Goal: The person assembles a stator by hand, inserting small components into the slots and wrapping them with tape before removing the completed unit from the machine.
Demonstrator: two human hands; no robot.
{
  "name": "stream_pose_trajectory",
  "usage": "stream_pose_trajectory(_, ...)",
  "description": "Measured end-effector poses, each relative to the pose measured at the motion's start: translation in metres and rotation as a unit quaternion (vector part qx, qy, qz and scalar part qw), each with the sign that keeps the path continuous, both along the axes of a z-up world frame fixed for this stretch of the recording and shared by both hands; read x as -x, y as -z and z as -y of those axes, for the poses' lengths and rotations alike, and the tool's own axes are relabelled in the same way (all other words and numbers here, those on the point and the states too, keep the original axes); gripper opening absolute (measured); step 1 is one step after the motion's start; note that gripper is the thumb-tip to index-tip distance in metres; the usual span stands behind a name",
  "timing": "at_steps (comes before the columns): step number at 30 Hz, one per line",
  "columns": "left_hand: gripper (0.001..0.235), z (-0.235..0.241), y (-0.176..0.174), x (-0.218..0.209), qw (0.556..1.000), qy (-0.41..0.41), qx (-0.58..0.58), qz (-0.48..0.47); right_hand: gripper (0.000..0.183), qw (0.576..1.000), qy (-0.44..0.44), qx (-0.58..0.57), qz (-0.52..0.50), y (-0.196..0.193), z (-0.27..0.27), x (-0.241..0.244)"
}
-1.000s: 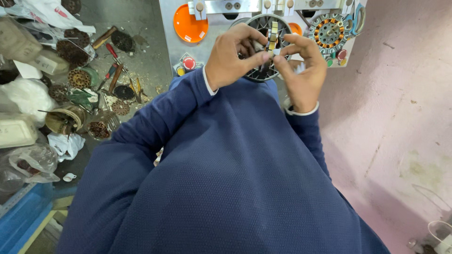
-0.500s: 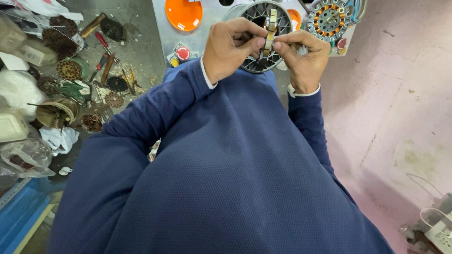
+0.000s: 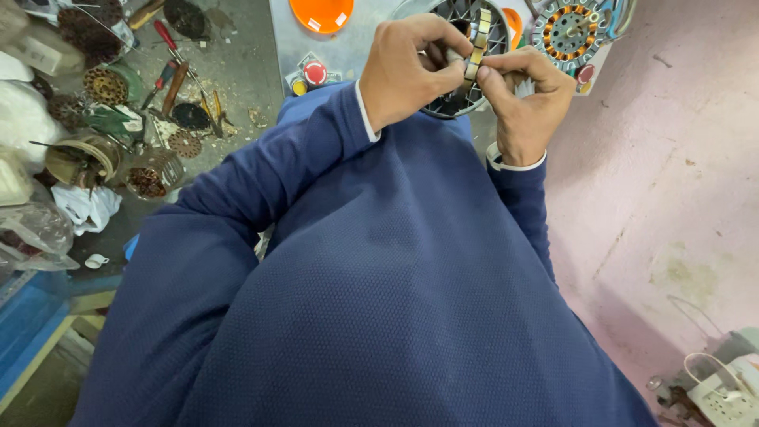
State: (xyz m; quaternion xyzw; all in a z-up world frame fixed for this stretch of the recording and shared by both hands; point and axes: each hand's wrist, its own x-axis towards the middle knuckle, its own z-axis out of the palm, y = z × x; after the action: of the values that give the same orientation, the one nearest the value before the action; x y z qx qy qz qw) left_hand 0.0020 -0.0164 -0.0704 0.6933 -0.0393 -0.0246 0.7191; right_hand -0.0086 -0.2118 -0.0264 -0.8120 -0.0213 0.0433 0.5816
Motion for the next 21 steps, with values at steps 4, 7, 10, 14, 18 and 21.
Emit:
stream_pose_trajectory(4,0.018,-0.003,-0.015,-0.008,1.0,0.011,0.01,0.006,0.011,0.999,-0.033,0.035,0.014,-0.007,0.0,-0.001)
stream_pose_trajectory(7,0.023,-0.008,-0.038,-0.007,0.995,0.009,-0.038,0.087,0.029,0.985,0.02,-0.131,-0.11,-0.015,-0.004,0.002)
stream_pose_trajectory(10,0.024,-0.01,-0.051,-0.008,0.97,0.041,-0.061,0.233,0.068,0.906,0.023,-0.355,-0.228,-0.023,-0.003,0.008)
stream_pose_trajectory(14,0.018,-0.001,-0.058,-0.005,0.958,0.075,-0.108,0.255,0.084,0.927,0.008,-0.311,-0.208,-0.015,-0.011,0.012)
stream_pose_trajectory(18,0.019,-0.004,-0.061,-0.006,0.957,0.097,-0.129,0.241,0.085,0.922,0.015,-0.318,-0.22,-0.018,-0.021,0.014)
stream_pose_trajectory(21,0.021,-0.003,-0.064,-0.005,0.959,0.124,-0.137,0.214,0.081,0.917,0.037,-0.32,-0.237,-0.021,-0.025,0.016)
